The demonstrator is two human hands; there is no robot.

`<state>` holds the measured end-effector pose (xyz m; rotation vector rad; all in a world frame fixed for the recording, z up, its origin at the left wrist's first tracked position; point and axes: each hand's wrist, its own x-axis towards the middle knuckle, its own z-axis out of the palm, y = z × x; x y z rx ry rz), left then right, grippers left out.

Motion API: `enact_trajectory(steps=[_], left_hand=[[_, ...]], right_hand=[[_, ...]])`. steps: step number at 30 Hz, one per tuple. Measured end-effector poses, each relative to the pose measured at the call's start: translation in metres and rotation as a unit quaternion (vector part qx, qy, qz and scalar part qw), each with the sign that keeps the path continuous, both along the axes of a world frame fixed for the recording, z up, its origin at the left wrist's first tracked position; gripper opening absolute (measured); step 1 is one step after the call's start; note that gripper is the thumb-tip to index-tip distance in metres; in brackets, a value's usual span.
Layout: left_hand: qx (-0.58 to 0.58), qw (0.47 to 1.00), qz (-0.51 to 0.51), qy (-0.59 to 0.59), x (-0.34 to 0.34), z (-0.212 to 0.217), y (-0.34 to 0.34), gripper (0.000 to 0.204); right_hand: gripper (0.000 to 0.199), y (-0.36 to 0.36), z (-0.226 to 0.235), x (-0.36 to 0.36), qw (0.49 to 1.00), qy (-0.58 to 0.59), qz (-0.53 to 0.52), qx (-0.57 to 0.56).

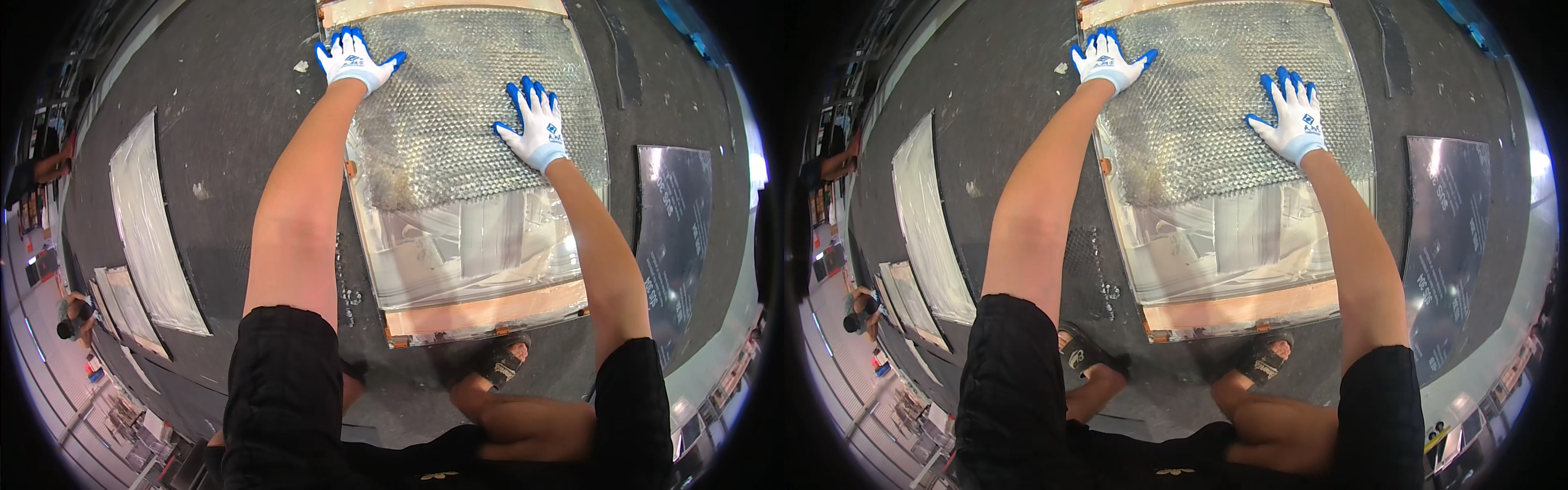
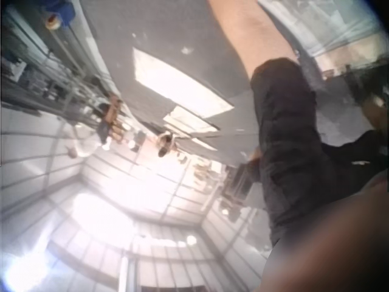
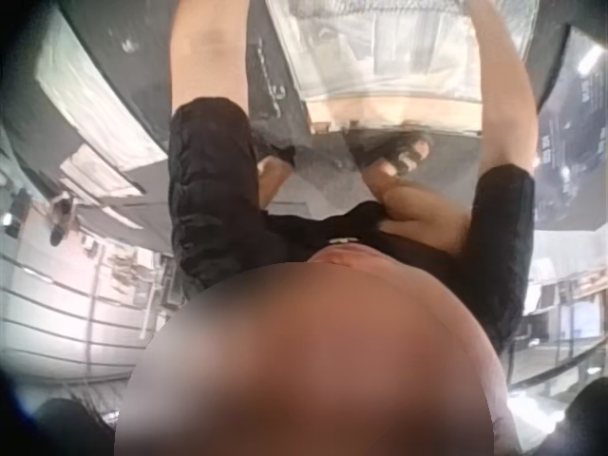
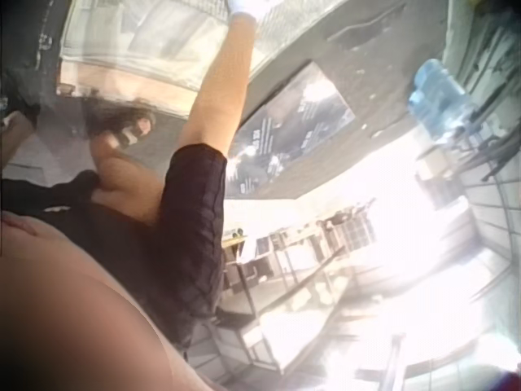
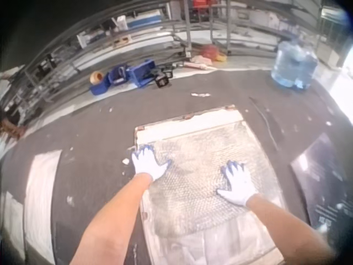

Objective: The person handles several large metal sheets on the floor, peeling off protective films and repositioning them. They wear gloves and manipulate the sheets by hand, occasionally sitting on the floor to reach or adjust the materials.

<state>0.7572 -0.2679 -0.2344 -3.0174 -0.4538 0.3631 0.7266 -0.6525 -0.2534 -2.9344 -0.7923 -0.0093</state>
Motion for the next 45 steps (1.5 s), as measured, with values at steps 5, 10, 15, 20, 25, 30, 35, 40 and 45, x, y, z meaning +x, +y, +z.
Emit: enact_trajectory(steps=[5, 10, 15, 20, 25, 30, 35, 40, 45], left_hand=[[-0.050, 0.999, 0.008, 0.011, 0.022, 0.022, 0.017, 0.113], [-0.181, 0.981, 0.005, -0.071, 0.033, 0.041, 0.046, 0.098], [-0.293, 0.928, -0.116, -0.197, -0.069, 0.120, 0.104, 0.042], [-0.251, 0.949, 0.013, -0.193, -0.333, 0.152, 0.209, 0.034], [-0.195, 0.724, 0.636, -0.180, -0.623, 0.051, 0.246, 0.083], [-0.245, 0.626, 0.735, -0.083, -0.729, -0.028, 0.203, 0.088], [-0.361, 0.505, 0.744, -0.247, -0.669, -0.034, 0.164, 0.060], [-0.536, 0.342, 0.707, -0.310, -0.627, 0.016, 0.168, 0.072], [-0.631, 0.423, 0.516, -0.395, -0.558, 0.129, 0.195, 0.060]], right_hand=[[0.090, 0.009, 0.015, -0.002, 1.000, 0.011, -0.011, -0.016], [0.095, 0.007, 0.004, 0.002, 0.998, -0.019, 0.002, -0.062], [0.085, -0.010, -0.029, 0.018, 0.995, -0.064, 0.026, -0.066], [0.073, 0.008, -0.020, 0.018, 0.997, -0.066, -0.016, -0.037], [0.056, 0.136, 0.033, -0.058, 0.936, -0.031, 0.318, 0.151], [0.064, 0.323, 0.074, -0.197, 0.866, 0.187, 0.449, 0.116], [0.088, 0.390, 0.083, -0.294, 0.872, 0.363, 0.325, -0.043], [0.072, 0.407, 0.094, -0.292, 0.817, 0.531, 0.223, 0.040], [0.042, 0.386, 0.127, -0.254, 0.716, 0.572, 0.207, 0.342]])
